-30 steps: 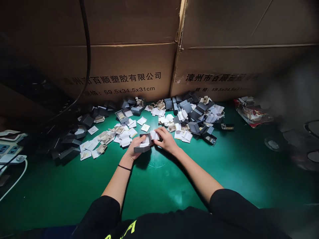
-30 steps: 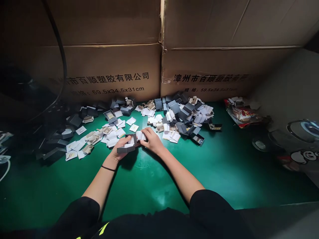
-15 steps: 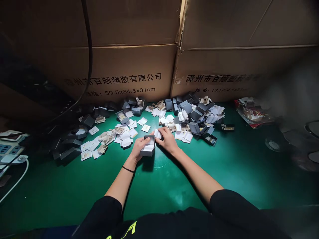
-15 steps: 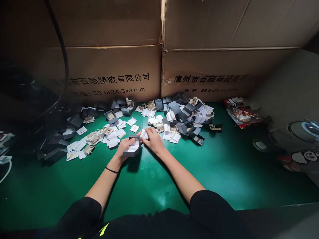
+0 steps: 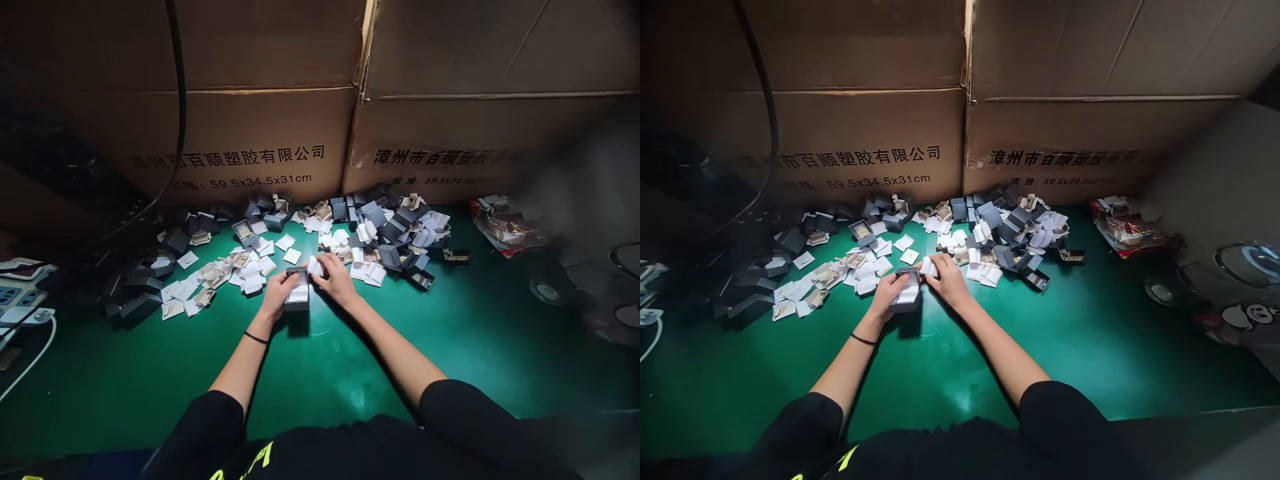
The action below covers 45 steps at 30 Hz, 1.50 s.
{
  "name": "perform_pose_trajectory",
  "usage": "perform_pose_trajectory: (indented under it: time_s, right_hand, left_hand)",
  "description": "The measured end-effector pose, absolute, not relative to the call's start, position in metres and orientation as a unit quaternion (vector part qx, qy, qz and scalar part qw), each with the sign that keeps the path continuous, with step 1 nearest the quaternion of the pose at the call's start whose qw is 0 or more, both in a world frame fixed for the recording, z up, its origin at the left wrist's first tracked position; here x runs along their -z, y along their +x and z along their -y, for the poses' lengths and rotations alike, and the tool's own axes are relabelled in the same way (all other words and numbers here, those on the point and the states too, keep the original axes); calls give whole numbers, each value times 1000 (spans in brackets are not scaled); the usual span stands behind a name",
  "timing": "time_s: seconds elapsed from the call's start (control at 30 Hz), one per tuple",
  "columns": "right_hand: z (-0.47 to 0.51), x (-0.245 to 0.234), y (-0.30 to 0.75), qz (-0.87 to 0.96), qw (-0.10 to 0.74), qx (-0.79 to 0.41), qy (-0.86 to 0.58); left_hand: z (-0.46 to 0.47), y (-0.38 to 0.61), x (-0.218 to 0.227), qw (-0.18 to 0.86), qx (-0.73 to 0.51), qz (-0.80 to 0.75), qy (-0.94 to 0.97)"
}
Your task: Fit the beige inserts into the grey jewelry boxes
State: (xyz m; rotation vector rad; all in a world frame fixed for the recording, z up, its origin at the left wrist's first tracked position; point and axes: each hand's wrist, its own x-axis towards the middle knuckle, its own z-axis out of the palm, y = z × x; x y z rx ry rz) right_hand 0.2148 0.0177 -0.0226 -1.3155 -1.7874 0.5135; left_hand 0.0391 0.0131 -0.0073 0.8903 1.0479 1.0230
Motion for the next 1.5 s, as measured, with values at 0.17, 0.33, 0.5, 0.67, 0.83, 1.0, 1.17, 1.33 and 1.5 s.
perform_pose_trajectory:
  time_s: [0.17,0.33,0.5,0.67,0.83,1.0,1.17,1.33,1.5]
  right_hand:
    - [-20,21,220,627,466,-258,-568]
    - [-20,24,221,595,485,-301,-566]
    - [-16,21,217,631,468,-282,-551]
    - [-14,19,214,637,474,-331,-510]
    - [-11,21,210,659,473,-347,-470]
    - [-15,26,209,710,440,-297,-463]
    - [-20,31,208,751,411,-262,-445]
    - [-21,35,206,789,383,-222,-426]
    - [-24,39,206,818,359,-201,-402]
  left_hand:
    - [-18,33,9,441,-521,-550,482]
    - [-22,26,11,377,-505,-584,512]
    - [-20,25,9,347,-521,-552,551]
    - [-17,30,3,368,-511,-521,577]
    - [-19,26,7,333,-461,-515,641]
    - [-25,18,20,288,-366,-493,735]
    - [-27,16,22,288,-348,-477,754]
    - [-27,15,23,291,-354,-473,753]
    - [-27,15,22,294,-347,-482,749]
